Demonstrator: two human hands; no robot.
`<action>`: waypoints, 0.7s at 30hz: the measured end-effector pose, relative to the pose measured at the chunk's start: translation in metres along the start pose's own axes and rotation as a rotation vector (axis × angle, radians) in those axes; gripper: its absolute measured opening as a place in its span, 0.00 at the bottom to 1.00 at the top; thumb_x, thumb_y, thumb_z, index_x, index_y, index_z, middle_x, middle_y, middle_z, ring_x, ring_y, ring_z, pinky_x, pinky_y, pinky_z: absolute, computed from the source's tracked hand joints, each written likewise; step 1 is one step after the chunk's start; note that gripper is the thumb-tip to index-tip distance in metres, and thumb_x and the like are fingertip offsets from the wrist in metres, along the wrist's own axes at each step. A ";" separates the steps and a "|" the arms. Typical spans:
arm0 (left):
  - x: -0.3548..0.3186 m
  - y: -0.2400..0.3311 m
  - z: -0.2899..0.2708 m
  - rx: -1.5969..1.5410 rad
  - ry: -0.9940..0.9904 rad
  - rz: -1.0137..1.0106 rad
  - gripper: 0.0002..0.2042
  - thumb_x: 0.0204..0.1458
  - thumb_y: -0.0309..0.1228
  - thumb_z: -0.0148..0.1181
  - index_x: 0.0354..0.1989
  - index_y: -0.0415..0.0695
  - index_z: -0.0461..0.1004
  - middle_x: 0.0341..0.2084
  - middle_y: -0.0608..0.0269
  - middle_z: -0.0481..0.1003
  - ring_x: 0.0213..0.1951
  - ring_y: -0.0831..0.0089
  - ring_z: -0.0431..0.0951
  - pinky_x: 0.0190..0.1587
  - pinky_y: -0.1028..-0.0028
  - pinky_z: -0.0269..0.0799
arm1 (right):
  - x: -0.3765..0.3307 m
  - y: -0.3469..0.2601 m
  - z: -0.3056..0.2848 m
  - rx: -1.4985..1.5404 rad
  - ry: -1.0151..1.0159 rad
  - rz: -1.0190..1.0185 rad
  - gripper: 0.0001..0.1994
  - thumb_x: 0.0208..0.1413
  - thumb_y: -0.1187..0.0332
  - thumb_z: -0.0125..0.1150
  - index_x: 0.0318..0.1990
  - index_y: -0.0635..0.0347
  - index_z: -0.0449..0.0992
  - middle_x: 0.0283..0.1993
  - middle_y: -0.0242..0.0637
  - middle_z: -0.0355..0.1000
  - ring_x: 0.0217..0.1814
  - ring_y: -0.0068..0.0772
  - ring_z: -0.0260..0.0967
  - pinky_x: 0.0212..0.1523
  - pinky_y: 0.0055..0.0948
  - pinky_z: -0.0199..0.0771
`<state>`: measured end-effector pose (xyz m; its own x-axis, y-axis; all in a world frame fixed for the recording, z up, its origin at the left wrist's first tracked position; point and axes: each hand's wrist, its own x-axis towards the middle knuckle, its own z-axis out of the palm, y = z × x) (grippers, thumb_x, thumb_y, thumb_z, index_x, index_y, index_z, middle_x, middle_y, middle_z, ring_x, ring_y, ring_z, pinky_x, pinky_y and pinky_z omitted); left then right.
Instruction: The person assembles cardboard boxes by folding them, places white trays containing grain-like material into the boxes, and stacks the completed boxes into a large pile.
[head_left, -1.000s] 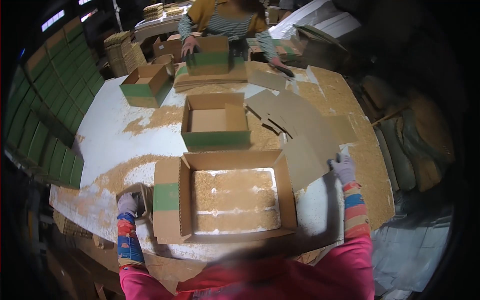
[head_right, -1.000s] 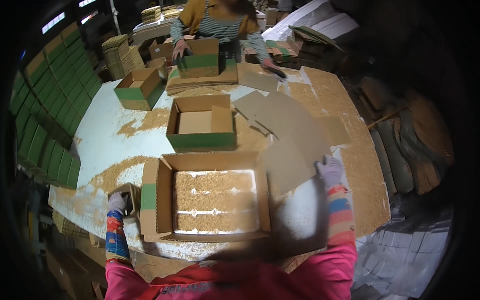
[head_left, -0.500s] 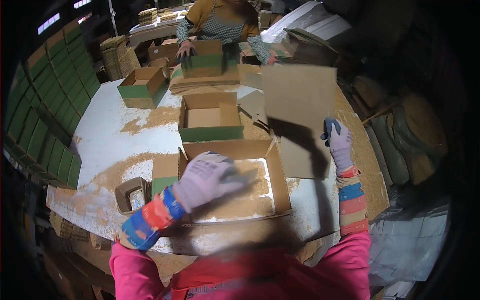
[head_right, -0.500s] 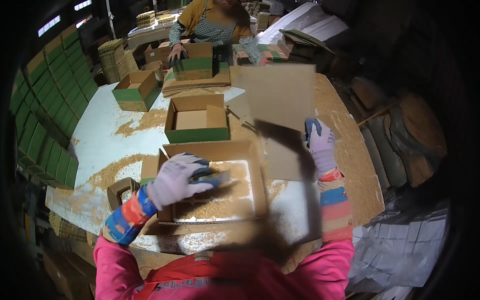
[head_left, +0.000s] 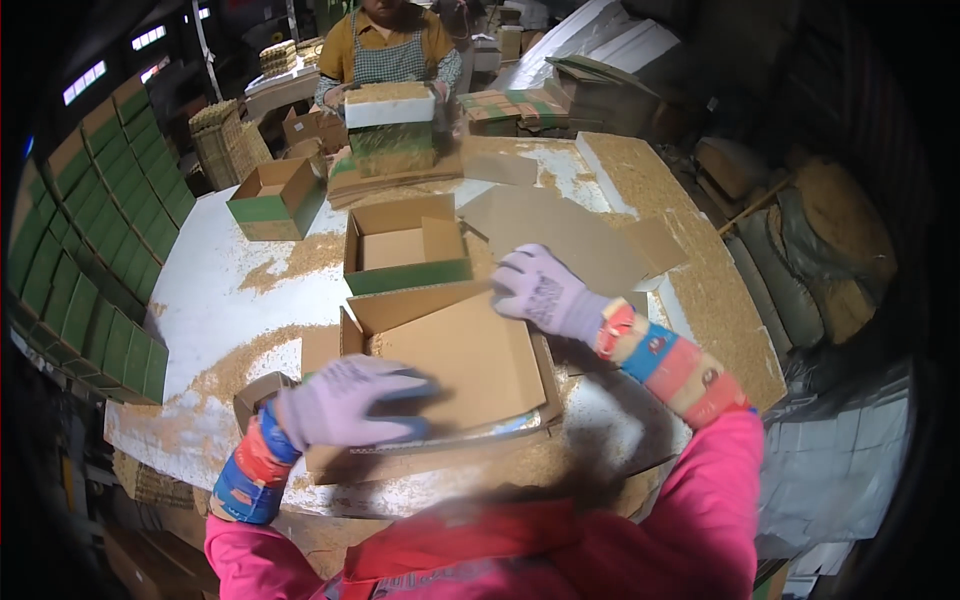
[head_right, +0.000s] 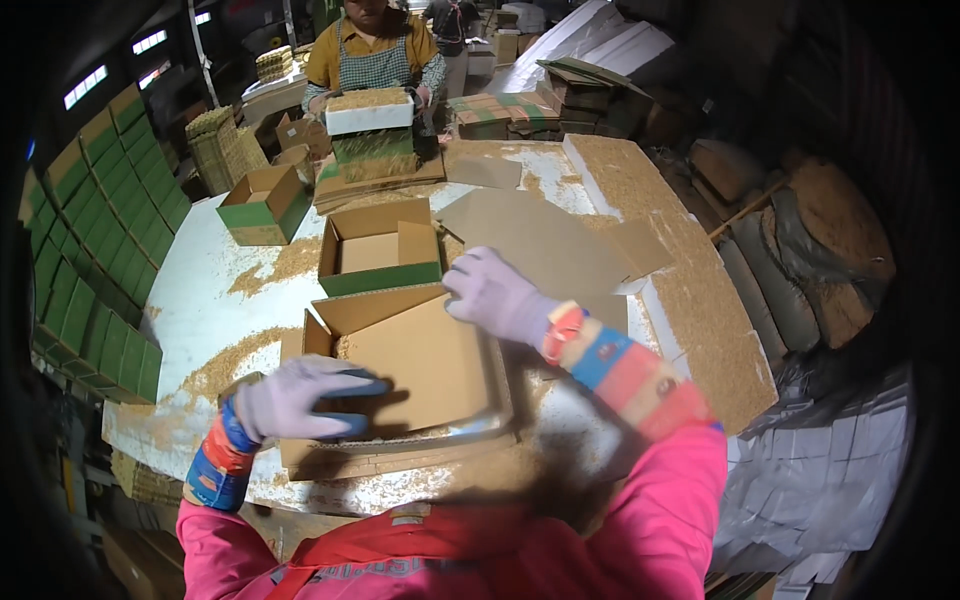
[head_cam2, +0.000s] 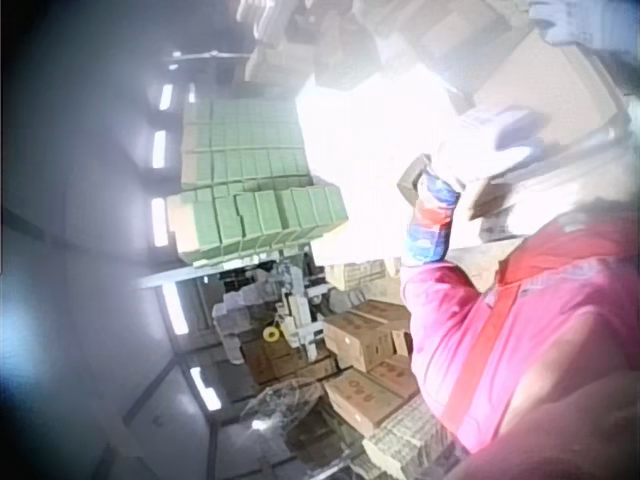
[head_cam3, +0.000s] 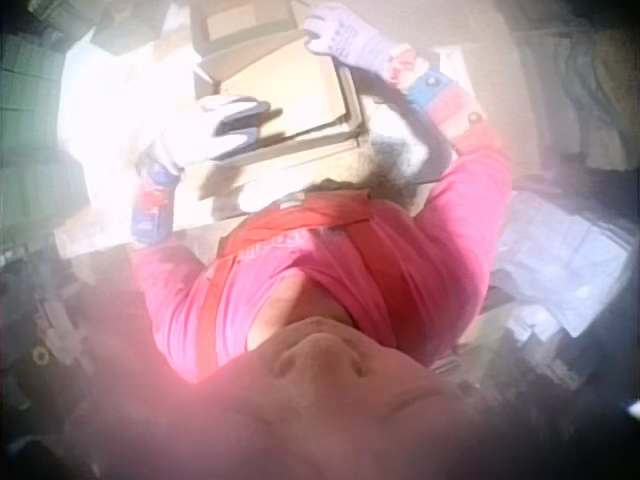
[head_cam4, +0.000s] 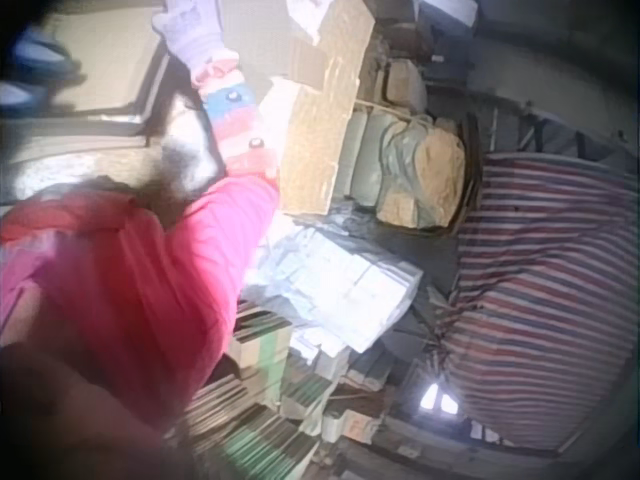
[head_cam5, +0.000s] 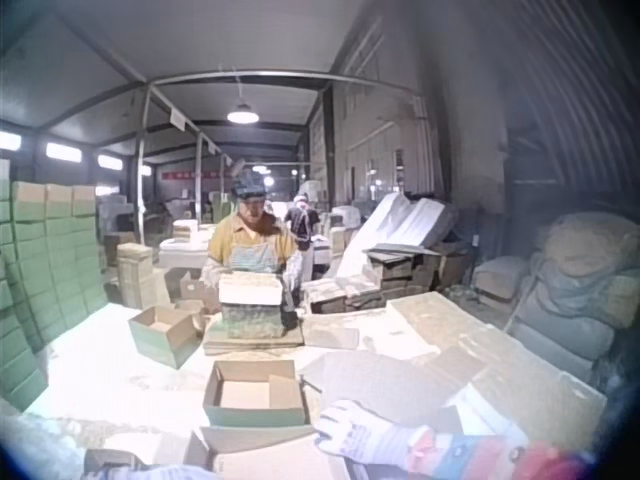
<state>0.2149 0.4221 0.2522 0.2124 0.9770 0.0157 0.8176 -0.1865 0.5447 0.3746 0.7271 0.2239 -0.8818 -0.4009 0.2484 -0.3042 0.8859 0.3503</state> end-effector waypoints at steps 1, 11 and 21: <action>0.008 0.003 0.011 0.121 0.020 0.013 0.31 0.50 0.46 0.62 0.62 0.44 0.68 0.58 0.42 0.68 0.58 0.45 0.69 0.63 0.53 0.60 | 0.013 -0.002 0.001 -0.076 -0.165 -0.091 0.09 0.44 0.70 0.58 0.35 0.47 0.80 0.40 0.30 0.74 0.49 0.30 0.71 0.51 0.39 0.67; -0.018 -0.057 0.037 0.140 0.682 -0.089 0.27 0.50 0.37 0.63 0.58 0.40 0.70 0.53 0.47 0.73 0.56 0.55 0.72 0.61 0.63 0.64 | -0.021 -0.032 0.002 0.586 0.011 0.375 0.23 0.56 0.62 0.60 0.60 0.57 0.71 0.55 0.37 0.74 0.56 0.43 0.71 0.57 0.37 0.69; -0.015 -0.103 0.153 -0.961 0.616 -0.428 0.38 0.54 0.30 0.64 0.71 0.38 0.49 0.59 0.57 0.65 0.59 0.72 0.64 0.62 0.73 0.60 | -0.093 -0.125 0.113 1.632 -0.059 1.117 0.26 0.63 0.55 0.58 0.61 0.62 0.67 0.57 0.38 0.69 0.55 0.29 0.66 0.54 0.29 0.68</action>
<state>0.2095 0.4107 0.0678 -0.4801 0.8749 -0.0641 -0.0250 0.0594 0.9979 0.4537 0.6798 0.0551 -0.8797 0.3649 -0.3048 0.3429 0.0429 -0.9384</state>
